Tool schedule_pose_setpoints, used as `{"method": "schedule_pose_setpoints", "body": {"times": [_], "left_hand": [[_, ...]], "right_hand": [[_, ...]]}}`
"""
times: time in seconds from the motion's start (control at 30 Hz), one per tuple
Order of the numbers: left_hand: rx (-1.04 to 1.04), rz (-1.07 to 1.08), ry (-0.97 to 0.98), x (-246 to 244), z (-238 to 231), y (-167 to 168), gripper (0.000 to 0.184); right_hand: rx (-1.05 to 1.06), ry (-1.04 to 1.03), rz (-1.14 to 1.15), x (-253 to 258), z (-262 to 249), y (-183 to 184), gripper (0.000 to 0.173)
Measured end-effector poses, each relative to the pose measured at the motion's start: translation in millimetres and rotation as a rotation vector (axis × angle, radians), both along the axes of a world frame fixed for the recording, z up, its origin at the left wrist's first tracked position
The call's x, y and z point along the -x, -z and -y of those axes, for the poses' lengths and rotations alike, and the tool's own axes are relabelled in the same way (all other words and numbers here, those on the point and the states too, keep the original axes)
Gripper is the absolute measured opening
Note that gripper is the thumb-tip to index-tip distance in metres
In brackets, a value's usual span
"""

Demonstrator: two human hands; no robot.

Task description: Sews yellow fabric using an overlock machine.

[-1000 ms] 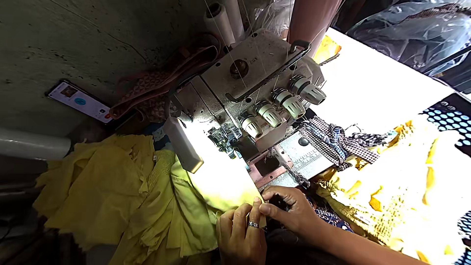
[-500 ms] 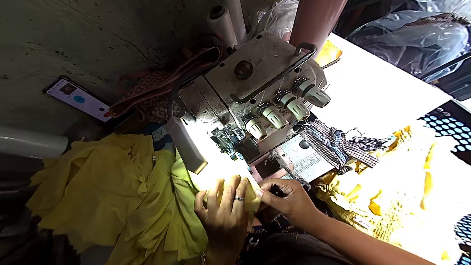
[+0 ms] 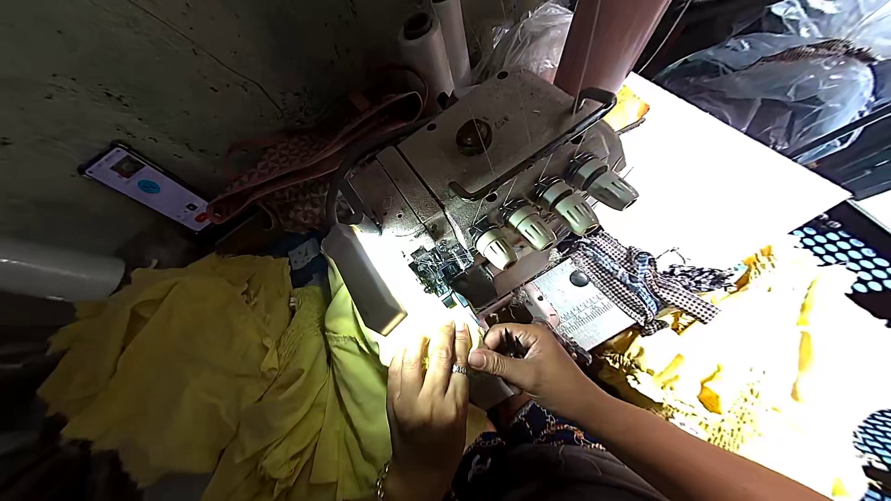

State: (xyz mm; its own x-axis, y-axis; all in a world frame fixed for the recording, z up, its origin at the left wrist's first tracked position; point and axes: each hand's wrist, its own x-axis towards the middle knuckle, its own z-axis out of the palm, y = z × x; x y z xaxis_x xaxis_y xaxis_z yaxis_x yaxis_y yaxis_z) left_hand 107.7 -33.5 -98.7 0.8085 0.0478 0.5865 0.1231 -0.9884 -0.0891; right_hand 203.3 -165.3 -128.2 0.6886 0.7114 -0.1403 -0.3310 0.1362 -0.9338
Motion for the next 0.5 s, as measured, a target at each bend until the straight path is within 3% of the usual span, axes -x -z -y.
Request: {"method": "schedule_pose_setpoints", "body": {"times": [0.1,0.33,0.5], "left_hand": [[0.012,-0.018,0.013,1,-5,-2,0.029],[0.017,-0.045,0.017,3,-5,-4,0.033],[0.145,-0.047,0.024,-2,-7,-4,0.031]], "right_hand": [[-0.009,-0.014,-0.012,2,1,0,0.019],[0.044,0.058,0.377,-1,11,9,0.024],[0.073,0.091,0.384,-10,3,6,0.02]]}}
